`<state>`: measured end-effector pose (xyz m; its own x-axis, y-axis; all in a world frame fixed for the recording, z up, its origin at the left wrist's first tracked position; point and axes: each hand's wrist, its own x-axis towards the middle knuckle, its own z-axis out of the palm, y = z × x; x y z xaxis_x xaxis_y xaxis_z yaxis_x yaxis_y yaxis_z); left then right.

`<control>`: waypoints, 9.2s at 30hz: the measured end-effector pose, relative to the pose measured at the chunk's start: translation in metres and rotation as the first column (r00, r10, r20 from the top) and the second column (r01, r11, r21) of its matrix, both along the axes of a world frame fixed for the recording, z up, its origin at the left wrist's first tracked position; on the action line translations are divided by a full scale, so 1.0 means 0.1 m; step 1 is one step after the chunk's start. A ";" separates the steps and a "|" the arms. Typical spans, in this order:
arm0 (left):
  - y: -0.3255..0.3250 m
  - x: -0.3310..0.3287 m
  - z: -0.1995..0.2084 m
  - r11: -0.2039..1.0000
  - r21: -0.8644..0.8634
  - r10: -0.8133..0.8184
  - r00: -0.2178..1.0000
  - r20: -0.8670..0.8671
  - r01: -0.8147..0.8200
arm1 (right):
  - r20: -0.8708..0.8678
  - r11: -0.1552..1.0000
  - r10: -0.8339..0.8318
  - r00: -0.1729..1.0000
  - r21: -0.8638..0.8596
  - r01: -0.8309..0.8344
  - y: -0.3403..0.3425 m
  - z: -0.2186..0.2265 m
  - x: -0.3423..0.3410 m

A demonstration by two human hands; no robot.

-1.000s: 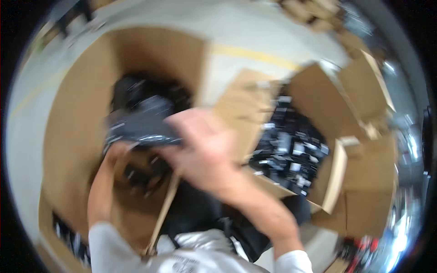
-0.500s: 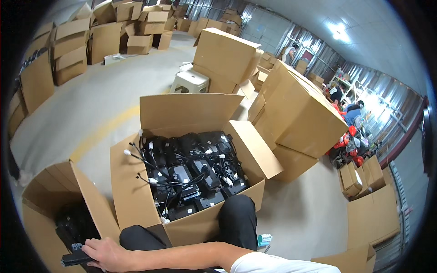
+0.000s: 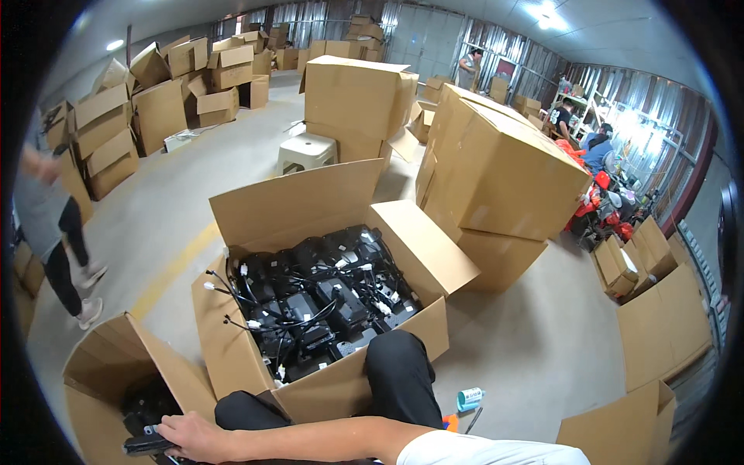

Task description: The person sits on the floor between two large cardboard boxes filled with black electronic devices. They repeatedly pick up a device from the right box, inspect it by turning it over in their hands, and place it into the left box. The process is continuous and repetitive throughout the clip.

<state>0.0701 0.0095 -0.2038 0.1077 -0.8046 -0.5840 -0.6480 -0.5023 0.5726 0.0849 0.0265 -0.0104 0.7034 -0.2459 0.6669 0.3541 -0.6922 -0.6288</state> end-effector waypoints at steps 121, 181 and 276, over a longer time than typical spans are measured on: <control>2.68 2.49 1.16 0.752 -0.224 0.645 0.623 0.443 -0.620 | -0.960 0.653 -0.223 0.171 -0.017 0.757 -4.05 -1.05 -3.56; 1.08 0.27 4.73 0.266 -0.800 0.225 0.841 -0.492 -0.538 | 0.137 0.303 0.489 0.861 0.899 -0.315 -0.72 -0.08 -1.17; 0.15 -0.71 2.53 0.687 0.036 0.348 0.285 -0.893 -0.726 | 0.296 0.742 -0.477 0.827 -0.368 0.560 -0.84 -0.03 -2.60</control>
